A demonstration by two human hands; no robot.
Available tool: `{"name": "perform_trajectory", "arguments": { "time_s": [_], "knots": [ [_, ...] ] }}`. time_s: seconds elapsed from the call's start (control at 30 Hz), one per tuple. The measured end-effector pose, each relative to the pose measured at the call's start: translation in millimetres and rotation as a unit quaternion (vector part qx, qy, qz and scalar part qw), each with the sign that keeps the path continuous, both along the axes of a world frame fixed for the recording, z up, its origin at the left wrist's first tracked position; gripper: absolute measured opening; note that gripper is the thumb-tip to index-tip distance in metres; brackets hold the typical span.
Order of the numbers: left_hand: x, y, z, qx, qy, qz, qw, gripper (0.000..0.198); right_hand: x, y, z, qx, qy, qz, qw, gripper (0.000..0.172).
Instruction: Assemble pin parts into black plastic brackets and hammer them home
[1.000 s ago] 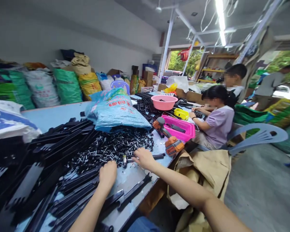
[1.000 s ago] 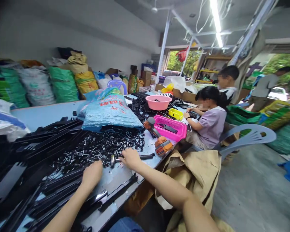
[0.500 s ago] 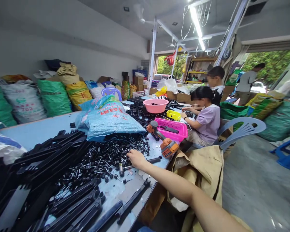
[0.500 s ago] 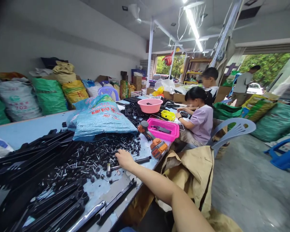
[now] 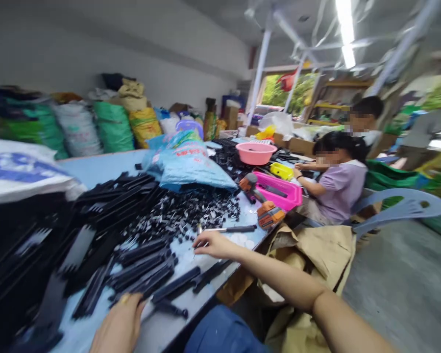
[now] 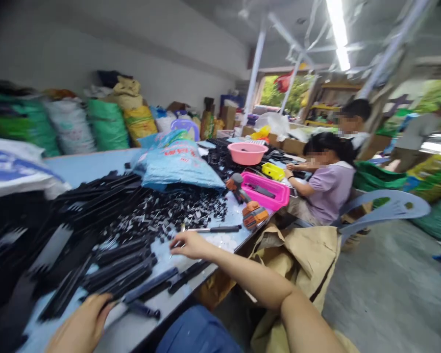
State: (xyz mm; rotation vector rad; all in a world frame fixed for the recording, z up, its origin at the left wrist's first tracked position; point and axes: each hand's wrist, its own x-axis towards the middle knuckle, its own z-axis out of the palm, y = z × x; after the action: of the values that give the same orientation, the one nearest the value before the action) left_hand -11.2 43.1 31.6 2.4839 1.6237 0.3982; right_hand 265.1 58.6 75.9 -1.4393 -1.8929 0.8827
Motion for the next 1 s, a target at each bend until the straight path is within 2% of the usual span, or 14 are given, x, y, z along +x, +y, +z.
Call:
{"name": "perform_trajectory", "arguments": {
  "time_s": [0.1,0.17,0.23,0.37,0.53,0.63,0.77,0.87,1.0],
  "knots": [
    [5.9,-11.8,29.2,-0.083,0.056,0.022,0.995,0.030,2.9,-8.5,-4.4,-0.079,0.050,0.010,0.996,0.014],
    [7.9,-17.3,40.4,-0.111,0.069,0.032,0.991,0.031,3.4,-12.5,-6.5,-0.120,0.040,0.033,0.991,0.015],
    [8.4,-21.7,45.5,-0.122,0.076,0.039,0.989,0.030,1.8,-16.7,-6.1,-0.116,-0.003,0.046,0.992,0.014],
    [9.6,-24.2,46.6,-0.120,0.073,0.036,0.989,0.026,-5.4,-23.1,2.8,-0.053,-0.137,0.042,0.988,0.012],
    [21.1,-20.1,50.4,-0.109,0.117,0.011,0.987,0.026,-14.7,-24.7,17.7,-0.011,-0.280,0.086,0.956,0.014],
    [31.3,-18.4,57.2,-0.102,0.162,-0.011,0.981,0.032,-19.5,-23.7,22.0,0.003,-0.327,0.122,0.937,0.014],
    [44.0,-12.0,61.9,-0.105,0.165,-0.030,0.980,0.036,-24.6,-19.2,24.8,0.004,-0.378,0.137,0.916,0.015],
    [48.9,-4.5,57.0,-0.106,0.152,-0.038,0.982,0.030,-26.5,-14.1,27.0,-0.004,-0.391,0.144,0.909,0.016],
    [42.9,-3.5,42.4,-0.086,0.113,-0.022,0.990,0.020,-25.6,-9.0,28.4,-0.005,-0.389,0.145,0.910,0.017]
  ]
}}
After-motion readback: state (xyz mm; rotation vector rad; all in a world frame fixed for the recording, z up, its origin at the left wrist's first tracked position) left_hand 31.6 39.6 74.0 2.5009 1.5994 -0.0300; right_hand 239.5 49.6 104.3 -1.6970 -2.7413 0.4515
